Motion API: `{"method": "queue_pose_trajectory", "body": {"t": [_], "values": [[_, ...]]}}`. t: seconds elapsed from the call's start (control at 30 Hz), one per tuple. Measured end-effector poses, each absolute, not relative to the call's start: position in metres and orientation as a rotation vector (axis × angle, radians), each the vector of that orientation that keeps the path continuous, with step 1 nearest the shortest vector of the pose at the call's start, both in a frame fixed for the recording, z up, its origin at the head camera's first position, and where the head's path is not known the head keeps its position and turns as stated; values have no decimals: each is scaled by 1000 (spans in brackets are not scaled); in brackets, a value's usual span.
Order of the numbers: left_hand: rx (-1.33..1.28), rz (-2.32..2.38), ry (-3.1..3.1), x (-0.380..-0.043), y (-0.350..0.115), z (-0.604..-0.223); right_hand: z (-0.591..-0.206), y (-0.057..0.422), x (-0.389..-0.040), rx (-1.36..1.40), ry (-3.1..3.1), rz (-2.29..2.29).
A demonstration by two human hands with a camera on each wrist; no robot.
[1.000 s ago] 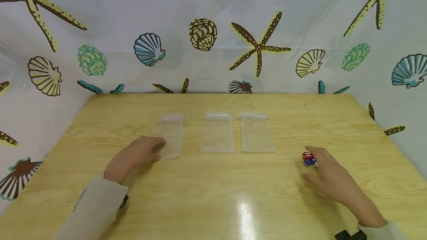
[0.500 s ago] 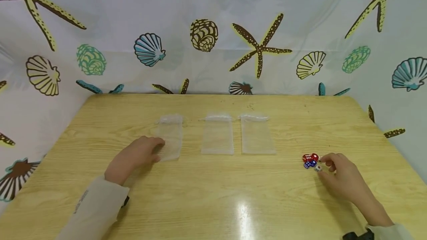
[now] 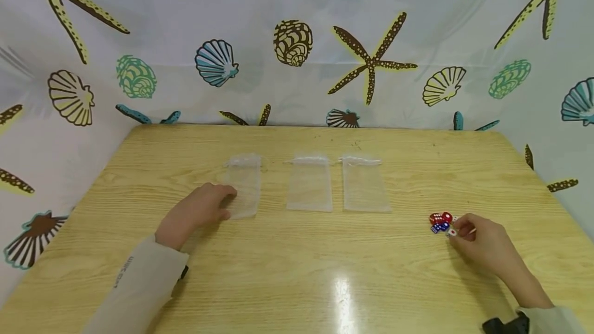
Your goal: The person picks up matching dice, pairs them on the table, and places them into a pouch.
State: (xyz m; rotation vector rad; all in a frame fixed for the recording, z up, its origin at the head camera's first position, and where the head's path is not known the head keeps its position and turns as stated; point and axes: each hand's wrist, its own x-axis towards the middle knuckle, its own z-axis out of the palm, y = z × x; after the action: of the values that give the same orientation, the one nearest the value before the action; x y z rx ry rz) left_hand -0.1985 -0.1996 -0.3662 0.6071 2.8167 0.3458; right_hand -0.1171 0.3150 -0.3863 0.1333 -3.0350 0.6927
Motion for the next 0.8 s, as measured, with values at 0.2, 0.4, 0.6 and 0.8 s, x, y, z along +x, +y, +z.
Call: {"method": "queue_pose_trajectory", "body": {"t": [0.2,0.4,0.6,0.8], "values": [[607,350,2816,-198,-200,-368,-390,317,-118,116,-3055,711],[619,376,2819,-196,-200,-368,-393,317,-120,85,-3066,718],[627,388,2820,-193,-200,-367,-390,312,-117,117,-3059,709],[635,417,2816,-196,-202,-367,-383,297,-114,215,-3046,702]]}}
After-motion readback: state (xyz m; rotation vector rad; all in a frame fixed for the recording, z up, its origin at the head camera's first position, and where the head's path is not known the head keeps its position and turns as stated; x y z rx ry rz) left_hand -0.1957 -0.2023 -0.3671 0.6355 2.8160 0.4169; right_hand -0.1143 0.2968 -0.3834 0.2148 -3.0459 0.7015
